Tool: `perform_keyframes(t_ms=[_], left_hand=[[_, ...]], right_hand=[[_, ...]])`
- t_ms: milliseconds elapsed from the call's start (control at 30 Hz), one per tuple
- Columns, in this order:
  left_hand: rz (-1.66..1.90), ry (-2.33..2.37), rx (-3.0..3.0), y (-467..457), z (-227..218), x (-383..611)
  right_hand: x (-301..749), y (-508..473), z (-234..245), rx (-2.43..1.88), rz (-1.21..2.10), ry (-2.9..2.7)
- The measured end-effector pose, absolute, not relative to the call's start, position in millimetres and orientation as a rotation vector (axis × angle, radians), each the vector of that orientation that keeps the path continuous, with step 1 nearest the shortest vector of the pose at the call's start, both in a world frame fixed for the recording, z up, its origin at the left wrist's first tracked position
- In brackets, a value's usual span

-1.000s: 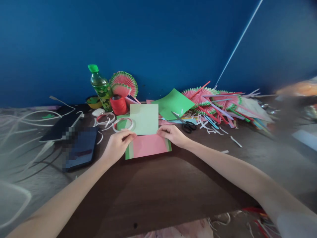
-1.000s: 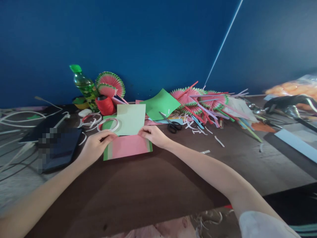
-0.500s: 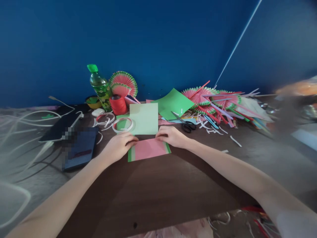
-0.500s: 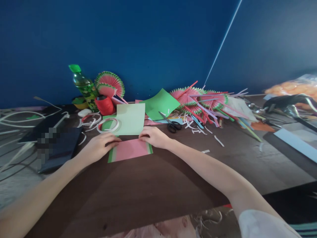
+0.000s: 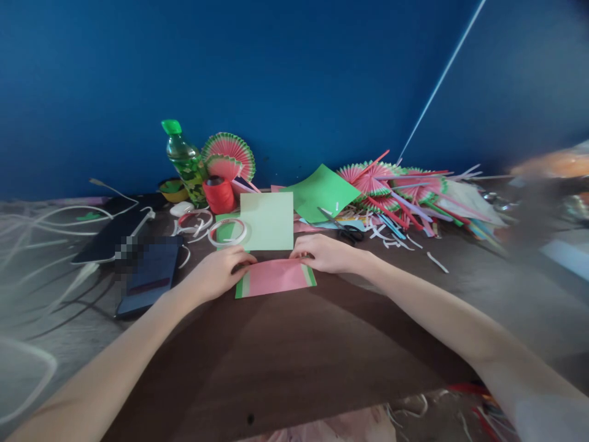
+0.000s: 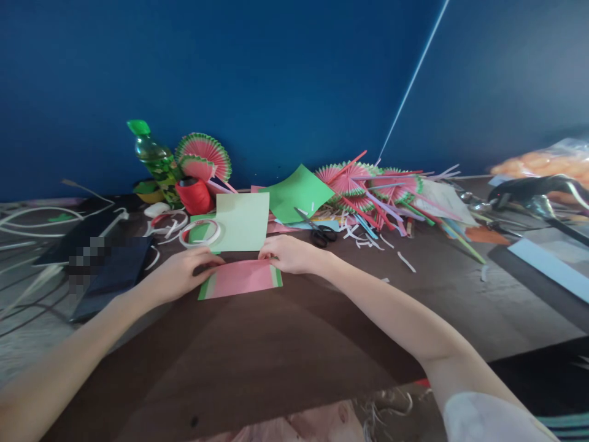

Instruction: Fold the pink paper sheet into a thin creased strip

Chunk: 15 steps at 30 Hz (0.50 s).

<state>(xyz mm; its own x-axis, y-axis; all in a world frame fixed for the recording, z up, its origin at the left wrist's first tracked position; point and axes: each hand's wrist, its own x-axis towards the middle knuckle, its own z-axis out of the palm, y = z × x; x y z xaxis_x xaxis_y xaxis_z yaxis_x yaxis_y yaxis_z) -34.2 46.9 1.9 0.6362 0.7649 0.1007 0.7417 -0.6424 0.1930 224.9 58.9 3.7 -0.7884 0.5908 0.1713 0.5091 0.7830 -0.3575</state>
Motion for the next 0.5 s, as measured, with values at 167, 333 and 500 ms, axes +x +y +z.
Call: perform_keyframes(t_ms=[167,333,500], left_hand=[[0.268,1.227,2.704,47.6,3.9,-35.7],[0.233,1.213,2.715,46.4,8.0,-35.2],[0.191,1.23,2.699,44.8,10.6,-32.1]], right_hand=[[222.8,56.5,4.5,-0.9,0.29,-2.78],[221.3,54.1,4.0,-0.937,0.173,-2.83],[220.7,52.6,3.9,-0.957,0.126,-2.835]])
